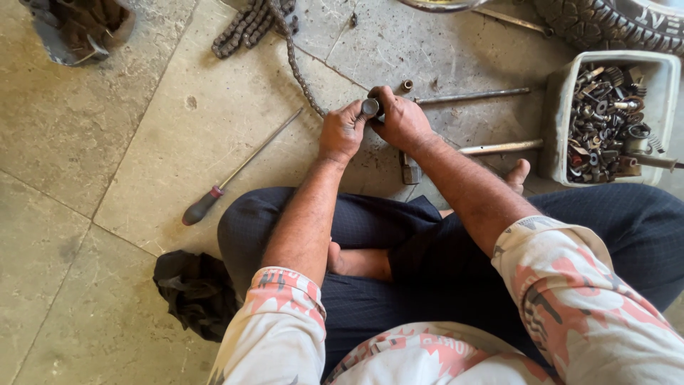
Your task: Repairing and adjusting a motorcycle chain using a hammer and pins while sitting on the floor.
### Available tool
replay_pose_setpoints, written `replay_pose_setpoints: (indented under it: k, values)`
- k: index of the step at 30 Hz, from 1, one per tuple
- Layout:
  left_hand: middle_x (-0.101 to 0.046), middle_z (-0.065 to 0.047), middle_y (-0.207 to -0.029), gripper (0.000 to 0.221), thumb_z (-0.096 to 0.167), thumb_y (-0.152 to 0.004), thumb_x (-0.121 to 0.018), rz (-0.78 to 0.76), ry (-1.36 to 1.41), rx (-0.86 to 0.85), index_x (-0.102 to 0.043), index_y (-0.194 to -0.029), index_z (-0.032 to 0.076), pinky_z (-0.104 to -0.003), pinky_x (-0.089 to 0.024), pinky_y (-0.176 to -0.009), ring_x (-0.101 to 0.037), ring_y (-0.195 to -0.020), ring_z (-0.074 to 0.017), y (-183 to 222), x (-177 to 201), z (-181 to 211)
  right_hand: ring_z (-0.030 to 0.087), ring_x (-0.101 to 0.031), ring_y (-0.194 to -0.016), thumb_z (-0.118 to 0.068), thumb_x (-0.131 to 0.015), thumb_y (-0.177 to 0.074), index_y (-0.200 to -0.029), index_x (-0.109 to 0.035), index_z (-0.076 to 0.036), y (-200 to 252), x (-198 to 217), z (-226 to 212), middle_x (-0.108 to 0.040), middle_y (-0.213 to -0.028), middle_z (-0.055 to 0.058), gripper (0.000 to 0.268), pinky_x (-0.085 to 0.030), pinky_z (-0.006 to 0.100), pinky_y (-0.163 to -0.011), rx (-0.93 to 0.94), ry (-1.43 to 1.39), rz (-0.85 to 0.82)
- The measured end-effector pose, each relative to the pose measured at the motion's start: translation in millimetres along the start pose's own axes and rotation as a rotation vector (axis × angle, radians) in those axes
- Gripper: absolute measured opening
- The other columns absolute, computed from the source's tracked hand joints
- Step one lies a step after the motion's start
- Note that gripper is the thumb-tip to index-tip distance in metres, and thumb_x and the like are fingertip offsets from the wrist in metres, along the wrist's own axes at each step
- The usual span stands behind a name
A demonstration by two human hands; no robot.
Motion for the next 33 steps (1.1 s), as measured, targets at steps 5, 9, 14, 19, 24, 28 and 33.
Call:
replay_pose_setpoints:
  k: [5,9,14,19,24,28,33]
  values:
    - [-0.076,-0.015,-0.096,0.014,0.012,-0.094,-0.071,0.008,0.004,-0.034,-0.073,-0.108,0.012,-0.042,-0.06,-0.071,-0.075,-0.087,-0.0346,-0.1,0.3,1.8,0.039,-0.071,-0.097,-0.016,-0.079,-0.085,-0.143,-0.043,-0.013,3.8,11.8,-1.3,-0.073,-0.107,0.02,0.068,-0.058,0.047,-0.084,0.052,0.024,-0.053]
    - [-0.075,-0.015,-0.096,0.015,0.008,-0.093,-0.07,-0.018,-0.078,-0.064,-0.072,-0.107,0.012,-0.044,-0.06,-0.073,-0.074,-0.088,-0.0359,1.4,-5.5,-1.1,0.027,-0.075,-0.102,-0.016,-0.072,-0.091,-0.147,-0.046,-0.018,5.5,5.2,34.3,-0.076,-0.118,0.01,0.062,-0.06,0.041,-0.091,-0.015,0.016,-0.17]
    - [-0.075,-0.014,-0.096,0.014,0.009,-0.092,-0.071,-0.043,-0.117,-0.056,-0.073,-0.106,0.013,-0.043,-0.06,-0.072,-0.074,-0.085,-0.0348,-2.4,-5.2,5.3,0.026,-0.072,-0.093,-0.047,-0.073,-0.096,-0.143,-0.05,-0.019,42.0,44.6,11.1,-0.073,-0.112,0.012,0.059,-0.062,0.041,-0.086,-0.297,0.408,-0.646]
    - [-0.076,-0.013,-0.101,0.022,0.005,-0.089,-0.067,-0.052,-0.179,-0.089,-0.075,-0.109,0.012,-0.041,-0.061,-0.076,-0.075,-0.087,-0.034,-1.2,-12.0,-0.1,0.024,-0.072,-0.09,-0.049,-0.079,-0.085,-0.14,-0.051,-0.014,86.2,19.8,78.3,-0.073,-0.109,0.01,0.071,-0.065,0.042,-0.082,-0.284,0.623,-0.876]
    - [-0.076,-0.014,-0.106,0.027,0.003,-0.087,-0.065,-0.038,-0.218,-0.126,-0.075,-0.112,0.011,-0.04,-0.061,-0.081,-0.075,-0.091,-0.0338,2.6,-16.9,-12.8,0.019,-0.073,-0.091,-0.027,-0.066,-0.097,-0.116,-0.074,-0.014,82.8,7.1,84.4,-0.076,-0.103,0.007,0.024,-0.061,0.038,-0.085,-0.063,0.844,-0.871]
    - [-0.077,-0.014,-0.104,0.026,0.004,-0.089,-0.065,-0.032,-0.182,-0.074,-0.075,-0.112,0.013,-0.041,-0.061,-0.079,-0.074,-0.091,-0.034,-1.8,-8.2,-1.9,0.026,-0.069,-0.096,-0.038,-0.076,-0.089,-0.116,-0.071,-0.013,71.4,34.6,67.8,-0.075,-0.104,0.011,0.037,-0.056,0.041,-0.085,-0.021,0.759,-0.825]
    - [-0.076,-0.013,-0.101,0.021,0.011,-0.09,-0.07,-0.038,-0.136,-0.008,-0.074,-0.11,0.014,-0.042,-0.06,-0.075,-0.074,-0.089,-0.034,-0.2,-7.6,-1.1,0.043,-0.075,-0.091,-0.042,-0.066,-0.096,-0.115,-0.076,-0.011,113.6,42.2,91.4,-0.079,-0.103,0.019,0.037,-0.062,0.054,-0.077,-0.481,0.354,-1.068]
Point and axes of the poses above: each hand's wrist, its own y-axis away from the middle knuckle, its own x-axis out of the back of the hand, z = x × y, the point moved 9 cm from there along -y, towards the middle knuckle
